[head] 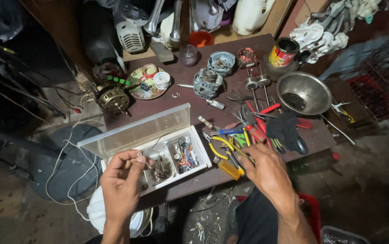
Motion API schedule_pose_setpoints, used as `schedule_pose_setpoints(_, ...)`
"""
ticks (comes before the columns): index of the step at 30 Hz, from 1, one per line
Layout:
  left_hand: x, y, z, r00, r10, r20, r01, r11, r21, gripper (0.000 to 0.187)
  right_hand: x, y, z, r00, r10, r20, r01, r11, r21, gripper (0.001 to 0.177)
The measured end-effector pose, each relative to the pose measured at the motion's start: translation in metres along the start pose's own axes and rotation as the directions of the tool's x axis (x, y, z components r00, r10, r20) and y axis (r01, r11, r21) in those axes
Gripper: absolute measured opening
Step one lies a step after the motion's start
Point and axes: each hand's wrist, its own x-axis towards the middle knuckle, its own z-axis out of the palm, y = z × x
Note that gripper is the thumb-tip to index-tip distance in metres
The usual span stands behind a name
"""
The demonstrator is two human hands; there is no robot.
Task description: The person sorts through a compartmentalized box of small parts, selects a component, and uses a multimeter to test it. They then place the box on a shelf and continue testing the component with the multimeter probes.
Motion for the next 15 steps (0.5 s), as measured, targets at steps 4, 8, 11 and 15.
schedule_pose_setpoints(4,0.0,0.006,0.003,1.0,-0.027,-0.013,0.028,0.995,0.095,0.009,-0.002,-0.002,0.009,1.0,-0.004,0.029,0.005,0.999,-0.053,0.04)
schedule_pose_setpoints(8,0.0,0.0,0.003,0.994,0.089,0.06,-0.094,0.992,0.087,0.009,0.0,-0.008,0.019,0.999,-0.028,0.04,0.034,0.99,-0.139,0.053)
schedule_pose_setpoints(11,0.002,-0.009,0.002,0.996,0.087,0.022,-0.089,0.993,0.075,0.01,0.002,-0.012,0.021,0.999,-0.011,0.052,0.022,0.977,-0.211,0.056)
schedule_pose_setpoints(15,0.001,-0.01,0.0,1.0,0.02,-0.02,-0.019,0.998,0.064,0.015,0.011,-0.002,0.018,0.99,-0.007,0.138,0.029,0.987,-0.156,0.059)
